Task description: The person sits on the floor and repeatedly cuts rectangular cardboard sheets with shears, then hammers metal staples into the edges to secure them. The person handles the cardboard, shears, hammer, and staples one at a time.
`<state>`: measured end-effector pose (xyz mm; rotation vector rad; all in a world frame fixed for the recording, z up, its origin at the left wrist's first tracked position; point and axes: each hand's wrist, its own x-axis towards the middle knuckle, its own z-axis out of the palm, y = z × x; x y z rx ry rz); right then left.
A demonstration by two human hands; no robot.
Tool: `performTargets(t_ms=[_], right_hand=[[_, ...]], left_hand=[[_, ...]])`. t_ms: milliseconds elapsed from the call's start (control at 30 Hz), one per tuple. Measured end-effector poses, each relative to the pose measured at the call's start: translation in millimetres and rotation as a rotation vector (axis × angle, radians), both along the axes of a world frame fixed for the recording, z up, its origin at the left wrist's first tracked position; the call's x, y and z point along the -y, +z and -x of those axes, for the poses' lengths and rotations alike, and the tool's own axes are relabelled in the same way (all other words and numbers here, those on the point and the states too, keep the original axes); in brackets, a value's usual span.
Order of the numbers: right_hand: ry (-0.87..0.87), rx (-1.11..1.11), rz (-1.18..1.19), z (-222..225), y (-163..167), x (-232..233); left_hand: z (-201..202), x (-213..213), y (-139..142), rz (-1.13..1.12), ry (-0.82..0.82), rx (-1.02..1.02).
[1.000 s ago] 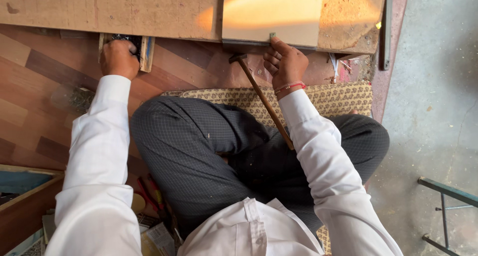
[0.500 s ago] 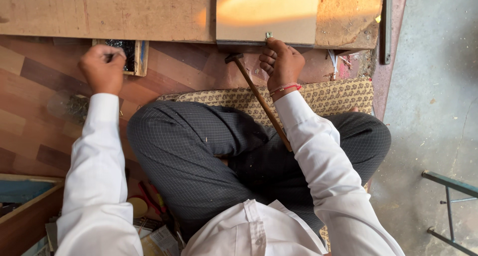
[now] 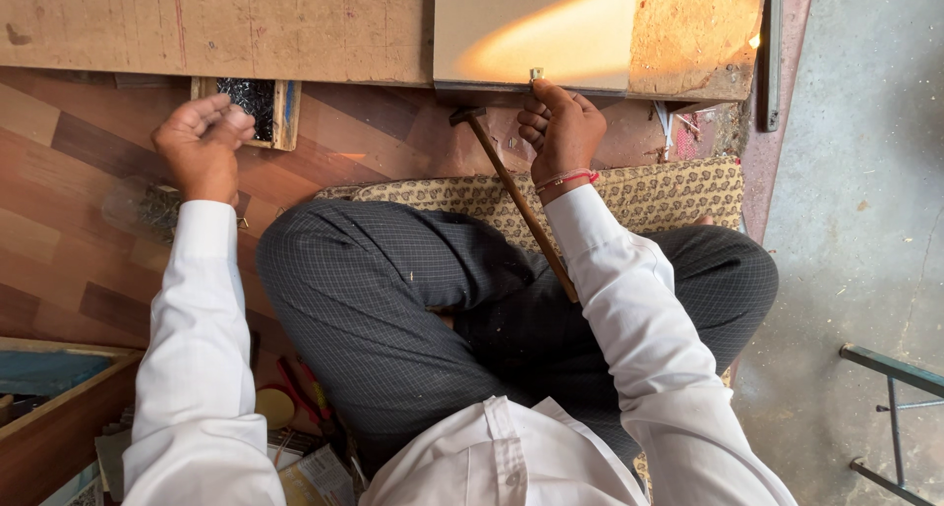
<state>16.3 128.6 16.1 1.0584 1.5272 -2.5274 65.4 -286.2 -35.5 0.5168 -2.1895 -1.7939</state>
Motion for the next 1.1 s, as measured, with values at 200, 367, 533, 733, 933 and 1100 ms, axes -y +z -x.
performTargets(t_ms=[200,367,533,733,933,1100], right_hand=[[-0.020,-0.006,-0.023,0.9,-3.2,1.7],[-0.030,-0.016,0.001,1.2,-4.9,1.3],[-0.048,-0.011,0.005,2.8,-7.1,2.8],[-0.050,-0.041,0.049,2.6,-12.9,2.2],[-0.064,-0.055,0.021,2.1,-17.5,2.4],[-0.056,-0.045,0.011,1.9,-18.4,2.4]], left_hand=[[5.7,-22.0,27.5,0.086,-0.071,-0.082],[37.0,-96.9,74.4,0.151,-0.395,-0.268],[73.6,-219.0,81.0,0.057,-0.676,-0.348],[96.4,-297.3,49.0,0.330,-0.625,-0.350],[96.3,-304.7,21.2,0.360,-0.595,-0.305],[96.3,-306.7,19.4,0.466,-0.585,-0.334]])
